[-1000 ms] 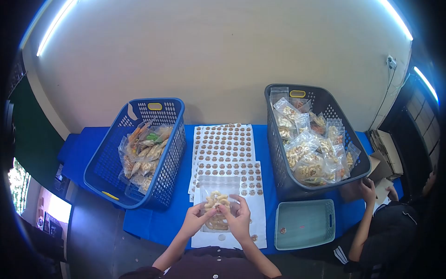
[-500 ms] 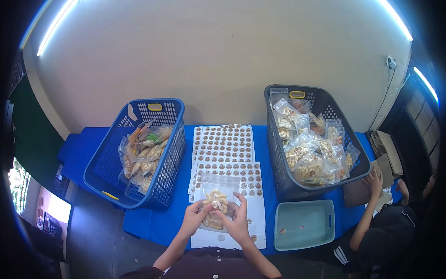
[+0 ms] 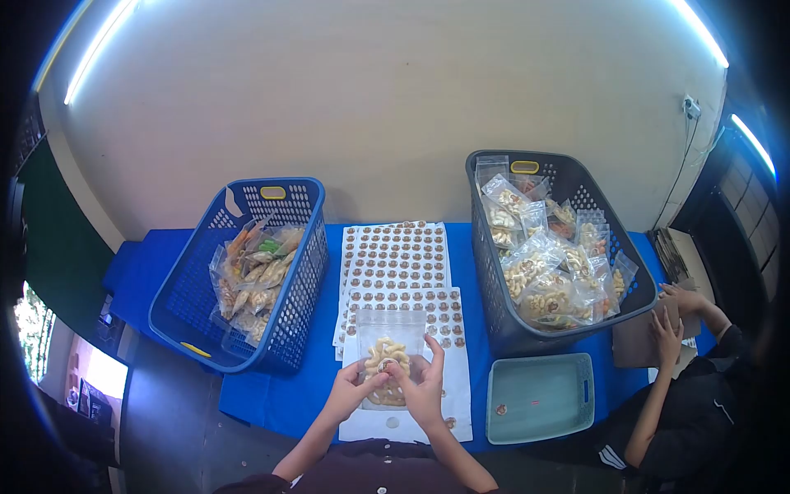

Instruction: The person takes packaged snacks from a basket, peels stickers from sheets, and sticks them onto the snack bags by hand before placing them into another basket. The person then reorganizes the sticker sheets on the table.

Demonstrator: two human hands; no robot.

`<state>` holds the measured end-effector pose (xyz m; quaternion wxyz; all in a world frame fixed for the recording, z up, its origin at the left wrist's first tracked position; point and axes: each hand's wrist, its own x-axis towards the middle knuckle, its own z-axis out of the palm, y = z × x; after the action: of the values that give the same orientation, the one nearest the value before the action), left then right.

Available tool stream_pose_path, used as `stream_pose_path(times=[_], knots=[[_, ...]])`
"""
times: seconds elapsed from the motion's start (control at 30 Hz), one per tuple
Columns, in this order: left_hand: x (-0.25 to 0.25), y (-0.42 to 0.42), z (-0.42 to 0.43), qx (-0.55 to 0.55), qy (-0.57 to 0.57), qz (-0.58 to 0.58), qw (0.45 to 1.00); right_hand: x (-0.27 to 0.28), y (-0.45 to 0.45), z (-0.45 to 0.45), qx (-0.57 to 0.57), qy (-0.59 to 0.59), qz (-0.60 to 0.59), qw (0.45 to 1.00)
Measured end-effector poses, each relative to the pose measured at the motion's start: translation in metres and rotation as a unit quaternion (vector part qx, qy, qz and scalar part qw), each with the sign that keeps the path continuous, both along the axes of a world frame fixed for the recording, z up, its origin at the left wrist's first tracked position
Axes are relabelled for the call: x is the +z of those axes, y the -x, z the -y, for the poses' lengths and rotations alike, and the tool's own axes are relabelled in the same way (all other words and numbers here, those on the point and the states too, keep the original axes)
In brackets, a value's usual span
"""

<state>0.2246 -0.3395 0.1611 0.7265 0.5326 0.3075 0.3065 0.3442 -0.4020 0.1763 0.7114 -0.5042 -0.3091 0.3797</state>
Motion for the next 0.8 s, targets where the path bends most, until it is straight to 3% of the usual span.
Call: stream_pose_path(times=[0.3, 0.4, 0.6, 0.8], knots=[[-0.003, -0.001, -0.004, 0.006, -0.004, 0.006, 1.000, -0.006, -0.006, -0.010, -0.013, -0.006, -0.029, 0.999], [-0.001, -0.008, -0.002, 0.030, 0.015, 0.002, 0.999, -0.008, -0.003, -0.011, -0.032, -0.009, 0.041, 0.999], [-0.007, -0.012, -0.003, 0.019, 0.009, -0.006, 1.000, -0.011, -0.003, -0.014, -0.075, -0.008, 0.060, 0.995], [-0.021, -0.009, -0.001, 0.012, 0.022, -0.027, 0.999, -0.022, -0.006, -0.012, -0.066, 0.026, 0.011, 0.997]])
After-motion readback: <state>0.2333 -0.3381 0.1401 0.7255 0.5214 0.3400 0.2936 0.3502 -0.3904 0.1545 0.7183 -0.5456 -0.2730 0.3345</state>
